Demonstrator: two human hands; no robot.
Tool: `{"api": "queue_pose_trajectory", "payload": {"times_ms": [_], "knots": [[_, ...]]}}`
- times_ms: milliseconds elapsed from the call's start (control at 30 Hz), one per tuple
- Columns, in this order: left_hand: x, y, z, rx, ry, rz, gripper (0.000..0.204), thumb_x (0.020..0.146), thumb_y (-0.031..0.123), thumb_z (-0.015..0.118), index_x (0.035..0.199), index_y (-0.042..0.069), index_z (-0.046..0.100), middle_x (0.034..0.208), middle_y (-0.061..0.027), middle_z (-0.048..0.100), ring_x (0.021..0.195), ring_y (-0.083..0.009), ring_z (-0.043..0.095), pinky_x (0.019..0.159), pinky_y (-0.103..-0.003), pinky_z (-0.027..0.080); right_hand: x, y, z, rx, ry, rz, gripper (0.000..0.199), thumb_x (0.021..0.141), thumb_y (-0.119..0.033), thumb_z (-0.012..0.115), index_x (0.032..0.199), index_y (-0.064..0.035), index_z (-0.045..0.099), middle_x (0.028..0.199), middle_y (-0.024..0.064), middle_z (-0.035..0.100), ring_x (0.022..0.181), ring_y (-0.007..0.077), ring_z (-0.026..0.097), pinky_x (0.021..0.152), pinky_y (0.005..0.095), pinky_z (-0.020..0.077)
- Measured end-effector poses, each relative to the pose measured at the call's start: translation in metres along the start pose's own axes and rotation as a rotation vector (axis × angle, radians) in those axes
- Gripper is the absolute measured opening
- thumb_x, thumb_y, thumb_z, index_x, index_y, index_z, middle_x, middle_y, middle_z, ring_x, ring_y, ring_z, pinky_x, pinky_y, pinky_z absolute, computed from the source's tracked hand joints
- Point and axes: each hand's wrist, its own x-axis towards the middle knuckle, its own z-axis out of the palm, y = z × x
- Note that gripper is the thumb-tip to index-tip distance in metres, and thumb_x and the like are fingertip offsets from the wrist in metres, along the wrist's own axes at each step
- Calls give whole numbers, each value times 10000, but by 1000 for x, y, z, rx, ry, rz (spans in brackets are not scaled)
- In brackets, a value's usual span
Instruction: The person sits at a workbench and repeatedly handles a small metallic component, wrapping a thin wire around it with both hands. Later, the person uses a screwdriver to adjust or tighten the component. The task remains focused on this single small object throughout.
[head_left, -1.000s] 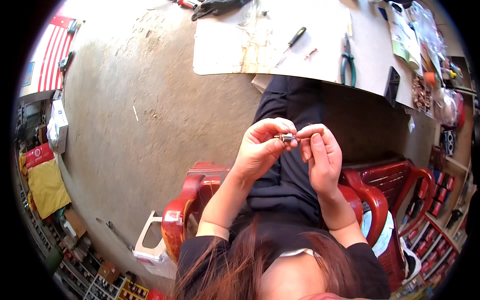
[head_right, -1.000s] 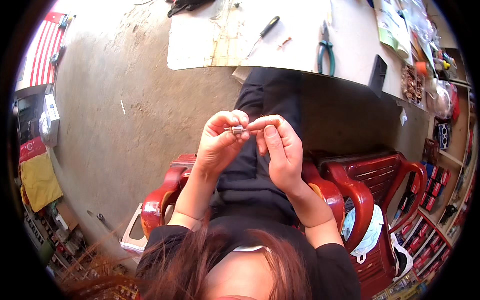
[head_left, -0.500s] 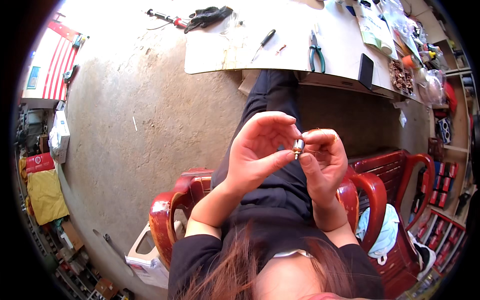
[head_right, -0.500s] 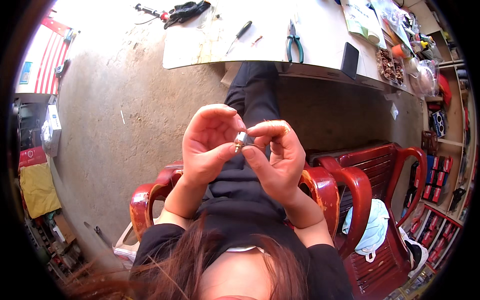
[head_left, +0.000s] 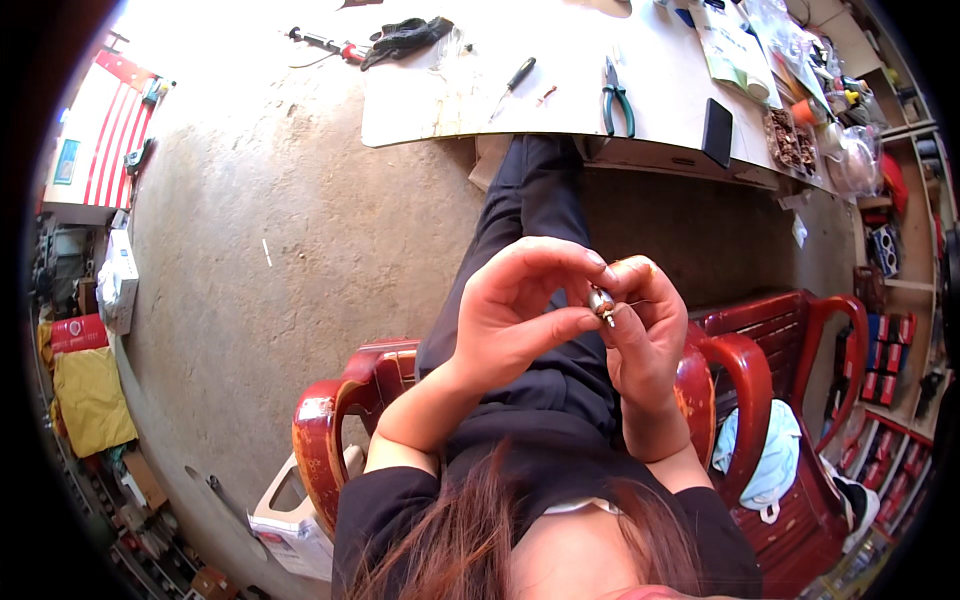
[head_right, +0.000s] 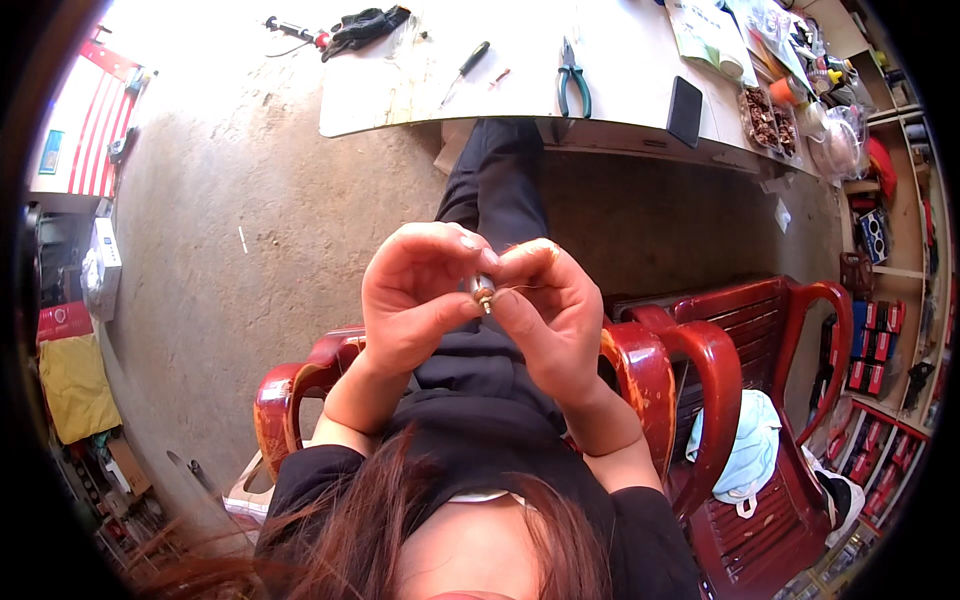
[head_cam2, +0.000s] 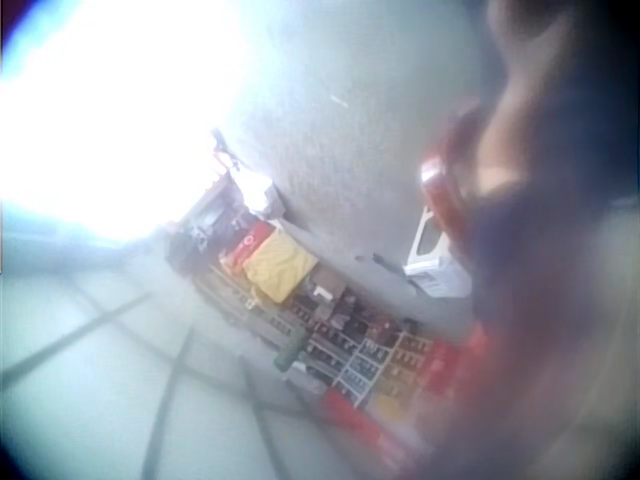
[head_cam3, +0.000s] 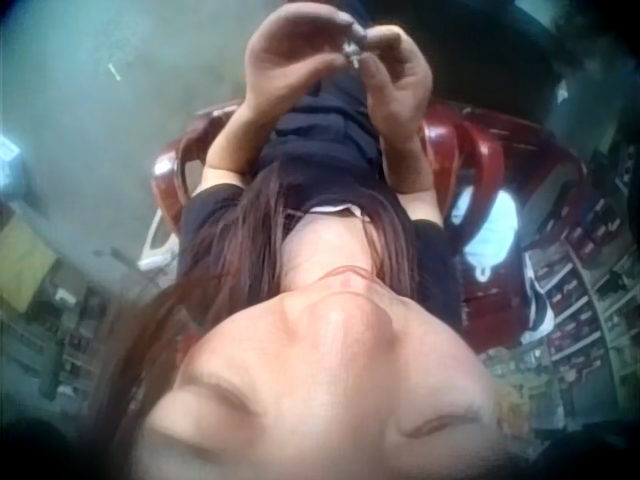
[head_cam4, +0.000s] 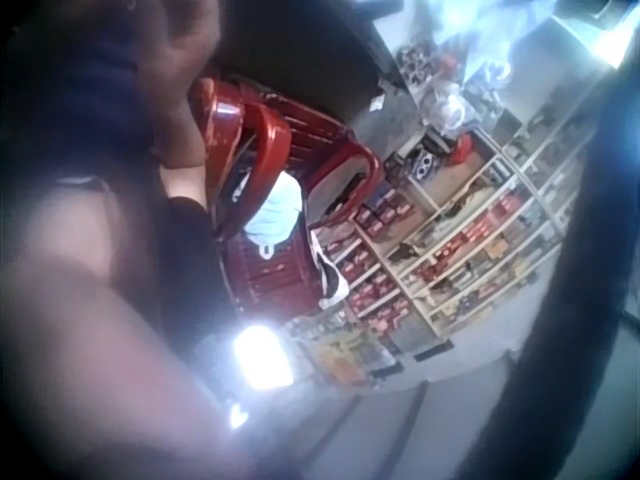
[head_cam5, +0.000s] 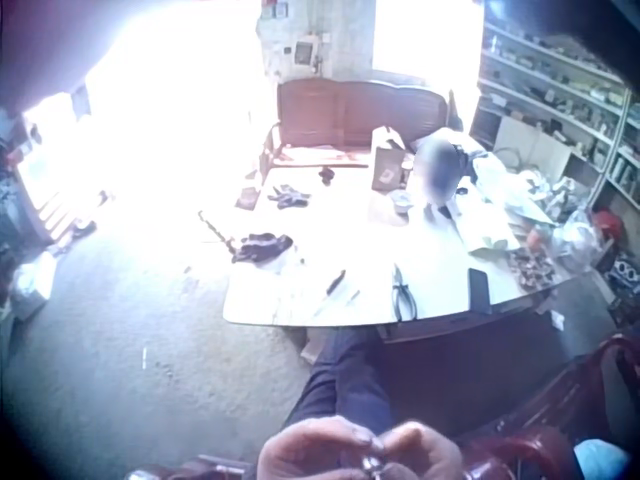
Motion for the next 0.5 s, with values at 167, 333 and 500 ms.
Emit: {"api": "queue_pose_trajectory", "payload": {"times_ms": [167,333,500], "knots": [[5,-1,-9,117,-73,79,276,785,-85,708,1045,-53,622,1055,-139,626,948,-175,602,770,-264,485,0,3,-9,53,-6,118,122,908,-88,634,966,0,572,887,12,601,759,27,506,686,169,407],[5,1,-13,119,-11,89,256,775,-95,708,1017,-52,635,1032,-146,631,949,-183,604,761,-263,486,7,2,2,-128,22,-48,98,905,-82,633,938,-7,581,882,13,607,739,16,487,653,160,387],[3,4,-19,99,48,76,259,781,-102,699,1025,-51,629,1039,-146,622,954,-184,606,800,-280,506,14,6,2,-266,32,-225,188,839,-5,650,1010,37,585,978,75,600,701,37,478,663,174,392]]}}
